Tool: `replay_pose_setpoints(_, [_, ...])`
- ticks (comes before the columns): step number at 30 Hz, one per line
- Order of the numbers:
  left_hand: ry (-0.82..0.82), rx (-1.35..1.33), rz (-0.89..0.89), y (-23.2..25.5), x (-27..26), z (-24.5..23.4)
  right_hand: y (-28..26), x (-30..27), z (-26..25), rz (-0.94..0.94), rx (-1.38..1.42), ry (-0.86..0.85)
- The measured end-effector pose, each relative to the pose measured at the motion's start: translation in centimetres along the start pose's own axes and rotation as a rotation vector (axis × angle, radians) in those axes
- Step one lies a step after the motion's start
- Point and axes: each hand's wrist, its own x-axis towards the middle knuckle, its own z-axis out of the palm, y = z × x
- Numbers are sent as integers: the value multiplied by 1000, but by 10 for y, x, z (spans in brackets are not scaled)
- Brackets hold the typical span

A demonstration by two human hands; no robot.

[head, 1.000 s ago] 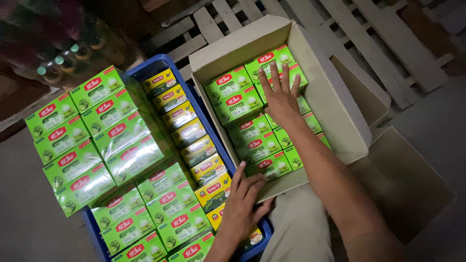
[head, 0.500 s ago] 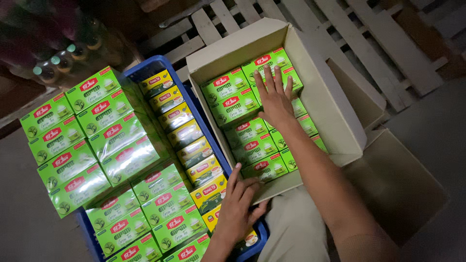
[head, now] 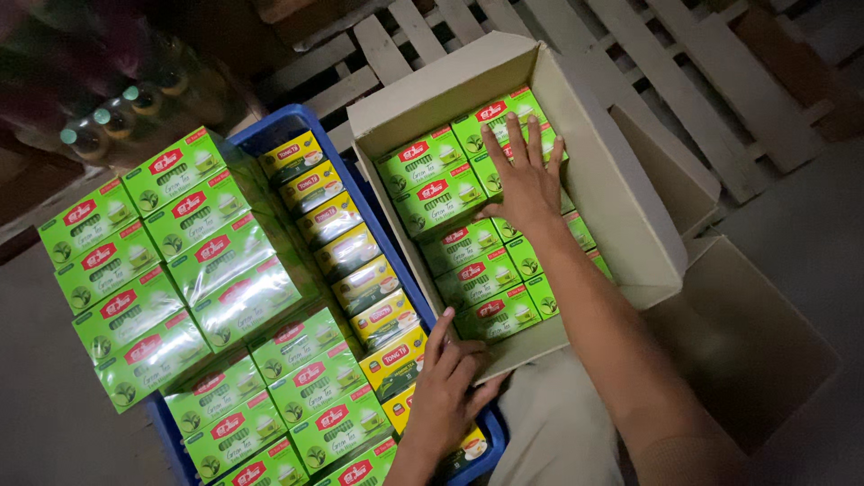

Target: The person transfers small green tea boxes from a blue crate into a cardboard box. They pick up the boxes one by one and place them neatly in rows inside the cardboard box.

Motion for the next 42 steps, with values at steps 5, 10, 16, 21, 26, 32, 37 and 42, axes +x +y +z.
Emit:
replay_pose_setpoints(5, [-1, -6, -7, -6, -4, 3, -1, 2, -2, -1, -25, -11])
replay_pose_setpoints(10, [9, -11, 30, -7, -3, 2, -2, -1, -15, -13, -3, -8])
replay_pose_setpoints(16, [-8, 59, 79, 10, -1, -20, -21, -39, -47, -20, 77, -13])
replay_pose_setpoints(21, [-151, 44, -2, 16, -32, -42, -57, -109, -58, -123, 338, 70])
replay_pose_setpoints(26, [-54, -6, 29, 31, -70, -104, -107, -173, -61, -131, 459, -137])
replay_pose_setpoints(32, [164, 171, -90, -33, -140, -172, -116, -196, -38, -71, 559, -57])
replay_pose_setpoints(37, [382, 334, -191, -82, -176, -254, -117, -190, -35, 51, 449, -47])
replay_pose_setpoints(42, [518, 313, -412, -133, -193, -324, -117, -191, -43, 174, 297, -48])
